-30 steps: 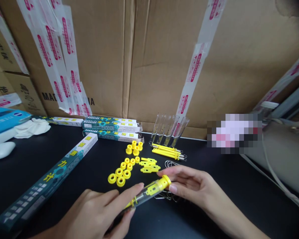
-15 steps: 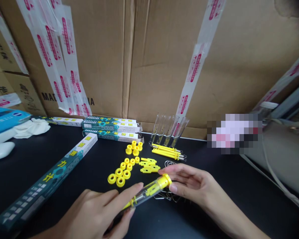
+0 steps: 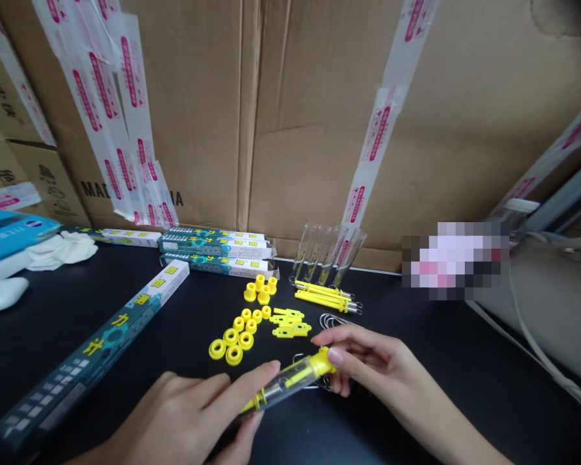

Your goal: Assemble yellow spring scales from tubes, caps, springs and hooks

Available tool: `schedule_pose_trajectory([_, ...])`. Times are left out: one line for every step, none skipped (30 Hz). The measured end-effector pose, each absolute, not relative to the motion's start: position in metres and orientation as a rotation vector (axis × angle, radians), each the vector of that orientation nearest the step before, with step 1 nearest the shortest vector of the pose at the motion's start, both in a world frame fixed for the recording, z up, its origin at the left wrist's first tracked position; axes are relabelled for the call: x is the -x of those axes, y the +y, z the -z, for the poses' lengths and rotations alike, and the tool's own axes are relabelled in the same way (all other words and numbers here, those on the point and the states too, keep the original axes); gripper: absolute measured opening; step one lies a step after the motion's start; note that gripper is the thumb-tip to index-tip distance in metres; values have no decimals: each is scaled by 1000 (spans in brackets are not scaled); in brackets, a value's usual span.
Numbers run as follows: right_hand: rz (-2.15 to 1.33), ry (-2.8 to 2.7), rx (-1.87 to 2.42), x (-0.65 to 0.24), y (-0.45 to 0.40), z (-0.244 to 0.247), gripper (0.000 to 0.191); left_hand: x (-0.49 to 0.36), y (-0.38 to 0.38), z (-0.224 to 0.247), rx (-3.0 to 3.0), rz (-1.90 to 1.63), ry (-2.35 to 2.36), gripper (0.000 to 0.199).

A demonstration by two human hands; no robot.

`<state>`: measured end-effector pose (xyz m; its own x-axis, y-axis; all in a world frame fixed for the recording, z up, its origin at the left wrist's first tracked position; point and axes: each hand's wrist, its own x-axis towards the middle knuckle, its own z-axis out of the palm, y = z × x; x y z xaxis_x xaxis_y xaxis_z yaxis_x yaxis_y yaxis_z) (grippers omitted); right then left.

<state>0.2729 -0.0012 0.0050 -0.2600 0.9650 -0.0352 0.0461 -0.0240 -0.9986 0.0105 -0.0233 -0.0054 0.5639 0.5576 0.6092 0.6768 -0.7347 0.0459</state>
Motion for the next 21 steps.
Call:
schedule_pose_trajectory([-1390,-1432,1126,-273,-2,-4,35,-11,-23,5,2612,900,-1059,35])
schedule_pose_trajectory([-1383,-1440,1127,-273,-2,-4,35,-11,-23,5,2620,889,-1078,34])
schedule_pose_trajectory([-1384,-1446,1126,-273,-2,-4,35,-11,-23,6,2624,895,-1084,34])
schedule_pose_trajectory([-1385,-1446,1126,-274,-2,-5,36,-11,-23,6,2624,900,-1083,34])
schedule_pose_trajectory([-1387,-1445,1126,-274,-2,-5,36,-11,-23,6,2621,904,-1083,34])
schedule_pose_trajectory([-1386,-1441,1128,-274,-2,-6,35,-11,-23,7,2620,905,-1081,33])
schedule_pose_trajectory([-1388,-1436,1132,-275,-2,-7,35,-11,-23,7,2623,909,-1074,33])
schedule_pose_trajectory([-1390,-1427,1136,-275,-1,-8,33,-11,-23,7,2625,915,-1064,33])
schedule_pose_trajectory([-1397,-1417,1139,-276,-1,-8,32,-11,-23,7,2636,917,-1063,33])
schedule_pose_trajectory([-1411,-1407,1143,-276,0,-8,31,-11,-23,6,2643,925,-1063,34])
schedule_pose_trajectory([-1433,-1398,1141,-277,1,-8,31,-12,-22,5,2654,939,-1054,34])
schedule_pose_trajectory([-1455,-1387,1133,-277,1,-8,31,-12,-22,4,2661,937,-1058,34])
schedule_pose_trajectory([-1473,-1374,1120,-278,2,-8,32,-12,-22,3,2657,936,-1069,34])
schedule_pose_trajectory([-1488,-1362,1106,-279,2,-7,33,-13,-22,2,2653,923,-1091,33])
schedule_pose_trajectory([-1505,-1355,1093,-280,3,-7,33,-13,-22,1,2645,922,-1099,32])
schedule_pose_trajectory([-1526,-1349,1084,-281,3,-7,35,-13,-23,1,2635,928,-1103,32])
schedule_pose_trajectory([-1547,-1347,1081,-282,2,-7,36,-13,-23,0,2622,934,-1114,31])
schedule_pose_trajectory([-1566,-1348,1086,-283,2,-8,37,-13,-24,0,2607,947,-1117,31])
schedule_pose_trajectory([-1579,-1353,1096,-284,2,-9,39,-13,-24,1,2606,946,-1124,32])
schedule_pose_trajectory([-1578,-1361,1108,-284,1,-11,39,-12,-25,2,2607,948,-1122,32])
schedule_pose_trajectory([-1568,-1370,1118,-284,1,-12,38,-12,-25,3,2609,955,-1112,32])
